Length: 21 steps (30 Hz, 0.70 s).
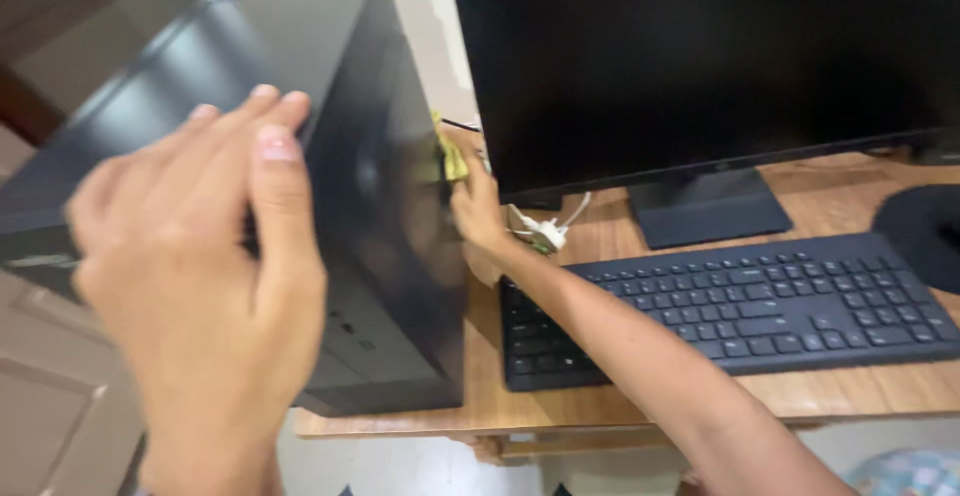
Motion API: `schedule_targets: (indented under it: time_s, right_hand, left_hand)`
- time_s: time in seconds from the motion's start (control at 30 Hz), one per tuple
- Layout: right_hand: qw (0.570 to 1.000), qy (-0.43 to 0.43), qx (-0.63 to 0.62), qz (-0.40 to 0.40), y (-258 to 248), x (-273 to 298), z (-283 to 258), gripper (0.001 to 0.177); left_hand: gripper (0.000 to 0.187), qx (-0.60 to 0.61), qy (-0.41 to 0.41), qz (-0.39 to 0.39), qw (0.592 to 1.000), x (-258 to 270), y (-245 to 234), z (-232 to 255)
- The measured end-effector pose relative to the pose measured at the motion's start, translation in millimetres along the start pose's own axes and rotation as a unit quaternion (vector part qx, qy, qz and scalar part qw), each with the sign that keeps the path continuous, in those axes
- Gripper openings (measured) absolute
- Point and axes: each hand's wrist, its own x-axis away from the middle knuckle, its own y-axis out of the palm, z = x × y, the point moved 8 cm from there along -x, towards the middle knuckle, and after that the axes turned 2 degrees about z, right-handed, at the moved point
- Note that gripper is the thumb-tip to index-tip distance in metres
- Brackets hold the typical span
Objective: The person wipes a computer keyboard with a yellow cloth, then lifts and flips it to clean the underside. They proceed to wipe the front, sides, and top of the computer tower with the same cloth.
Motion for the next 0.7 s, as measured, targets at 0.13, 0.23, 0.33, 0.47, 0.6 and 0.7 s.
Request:
schedule_targets:
  time_s: [0.13, 0.23, 0.33, 0.47, 0.6, 0.7]
  right_hand:
    - [0.997, 0.035, 0.059, -0.040, -12, 19, 26, 0.069]
    - [0.984, 0.086, 0.122, -0.099, -11, 39, 39, 0.070]
    - [0.943, 0.191, 0.208, -0.173, -16, 57, 64, 0.073]
    - [0.885, 0.282, 0.288, -0.233, -7, 63, 88, 0.080]
    - [0.896, 0.255, 0.253, -0.263, 2, 47, 87, 0.062]
    - [0.885, 0.290, 0.230, -0.282, 0, 65, 85, 0.051]
  left_hand:
    - [0.026, -0.007, 0.019, -0.009, 1.000, 1, 8, -1]
    - [0.028, 0.018, 0.008, -0.015, 1.000, 5, 10, -6]
    - [0.029, 0.097, -0.018, -0.017, 0.995, 8, 17, -9]
    - [0.030, 0.130, -0.028, -0.016, 0.991, 10, 23, -12]
    - [0.028, 0.107, -0.014, -0.017, 0.994, 8, 14, -11]
    - [0.027, 0.041, 0.016, -0.015, 0.999, 9, 10, -11]
